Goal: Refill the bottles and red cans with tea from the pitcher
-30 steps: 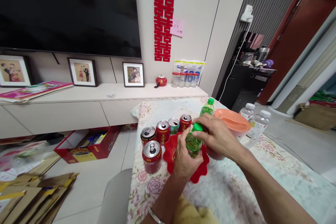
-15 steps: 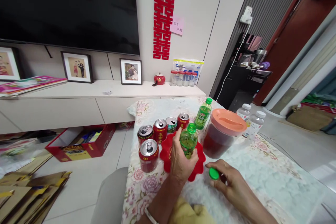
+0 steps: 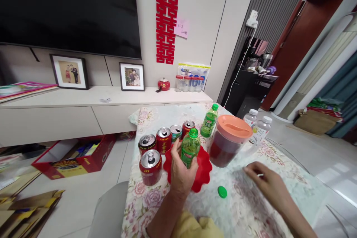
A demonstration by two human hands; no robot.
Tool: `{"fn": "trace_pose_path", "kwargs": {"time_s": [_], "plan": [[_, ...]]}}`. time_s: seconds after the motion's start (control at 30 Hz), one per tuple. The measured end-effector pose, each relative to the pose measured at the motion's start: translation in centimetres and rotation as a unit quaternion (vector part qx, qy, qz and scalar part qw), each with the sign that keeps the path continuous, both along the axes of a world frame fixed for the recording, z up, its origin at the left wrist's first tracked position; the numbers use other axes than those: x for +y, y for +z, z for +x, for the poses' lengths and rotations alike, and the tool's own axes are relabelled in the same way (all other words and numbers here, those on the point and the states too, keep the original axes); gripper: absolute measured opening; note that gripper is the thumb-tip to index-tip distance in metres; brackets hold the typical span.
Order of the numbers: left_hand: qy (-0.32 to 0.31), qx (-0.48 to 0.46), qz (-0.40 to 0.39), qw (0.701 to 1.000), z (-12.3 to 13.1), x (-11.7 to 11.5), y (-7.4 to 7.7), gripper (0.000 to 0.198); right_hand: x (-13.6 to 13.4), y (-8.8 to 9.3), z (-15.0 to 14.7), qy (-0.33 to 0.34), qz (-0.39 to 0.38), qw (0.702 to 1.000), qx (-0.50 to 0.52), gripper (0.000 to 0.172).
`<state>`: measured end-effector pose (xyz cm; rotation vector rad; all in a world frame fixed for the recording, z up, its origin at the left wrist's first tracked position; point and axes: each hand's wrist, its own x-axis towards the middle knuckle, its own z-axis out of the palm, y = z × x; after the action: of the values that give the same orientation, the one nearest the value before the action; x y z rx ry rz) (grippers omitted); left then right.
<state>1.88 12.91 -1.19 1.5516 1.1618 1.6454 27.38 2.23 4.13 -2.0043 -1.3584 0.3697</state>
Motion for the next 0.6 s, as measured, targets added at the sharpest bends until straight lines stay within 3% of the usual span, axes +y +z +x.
{"fn": "trace_pose_path", "kwargs": {"time_s": [0.07,0.13,0.3,0.5,0.6], "plan": [[-0.003,-0.013,0.003,1.000,0.1,0.0,-0.1,0.078,0.7,1.3,2.0,-0.131,0.092,0.986,0.036,0.054],[0.006,0.000,0.009,1.000,0.1,-0.1,-0.1,0.079,1.6,1.9,3.2,-0.157,0.138,0.975,0.077,0.065],[0.052,0.058,0.050,0.996,0.4,0.0,-0.2,0.090,4.3,1.9,3.2,-0.033,0.210,0.937,0.279,0.058],[0.071,0.071,0.048,0.994,0.5,0.6,-0.8,0.080,6.9,1.6,1.8,-0.008,0.282,0.900,0.334,0.058],[0.066,0.071,0.045,0.994,0.4,0.5,-0.7,0.072,7.6,1.6,1.0,-0.001,0.318,0.878,0.357,0.065]]}}
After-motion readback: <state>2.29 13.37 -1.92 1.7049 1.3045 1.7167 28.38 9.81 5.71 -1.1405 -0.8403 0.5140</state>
